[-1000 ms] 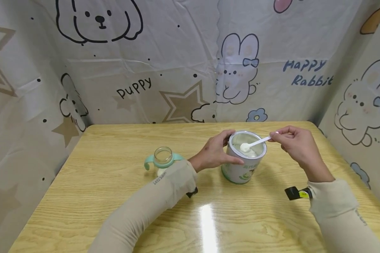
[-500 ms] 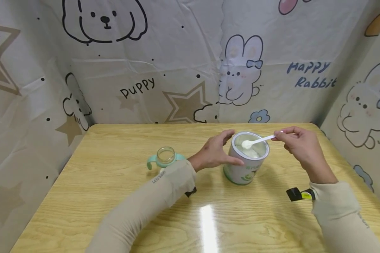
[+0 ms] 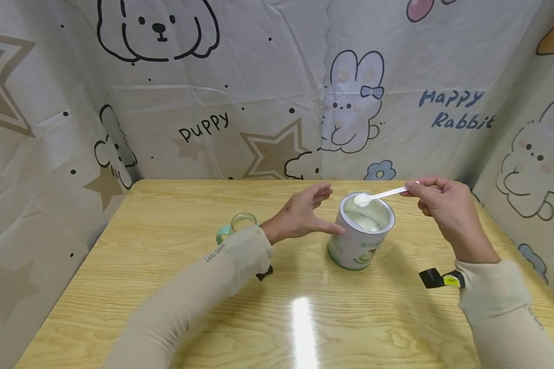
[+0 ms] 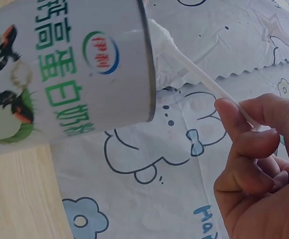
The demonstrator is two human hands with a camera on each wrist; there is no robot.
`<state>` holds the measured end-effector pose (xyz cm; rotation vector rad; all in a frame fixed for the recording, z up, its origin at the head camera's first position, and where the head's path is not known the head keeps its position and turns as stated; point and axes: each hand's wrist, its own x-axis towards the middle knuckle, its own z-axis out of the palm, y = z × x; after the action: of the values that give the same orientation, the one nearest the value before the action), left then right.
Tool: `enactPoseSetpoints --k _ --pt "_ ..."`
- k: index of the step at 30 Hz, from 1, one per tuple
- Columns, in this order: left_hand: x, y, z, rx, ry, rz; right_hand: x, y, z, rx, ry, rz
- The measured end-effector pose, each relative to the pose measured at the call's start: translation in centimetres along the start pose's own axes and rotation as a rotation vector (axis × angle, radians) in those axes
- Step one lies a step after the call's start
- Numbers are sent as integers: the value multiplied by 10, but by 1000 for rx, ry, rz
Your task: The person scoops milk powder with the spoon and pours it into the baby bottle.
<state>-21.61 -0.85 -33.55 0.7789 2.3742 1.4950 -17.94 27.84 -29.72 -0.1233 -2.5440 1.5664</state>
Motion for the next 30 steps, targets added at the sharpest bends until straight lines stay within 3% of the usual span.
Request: enactPoseSetpoints --k 5,15,30 --pt "-5 -1 -9 -5 7 -25 1 -4 0 60 4 4" --pt "-13 -2 -22 1 12 -44 3 -13 7 330 -39 -21" --pt "-21 -4 -38 8 29 -69 3 -25 21 370 -63 -23"
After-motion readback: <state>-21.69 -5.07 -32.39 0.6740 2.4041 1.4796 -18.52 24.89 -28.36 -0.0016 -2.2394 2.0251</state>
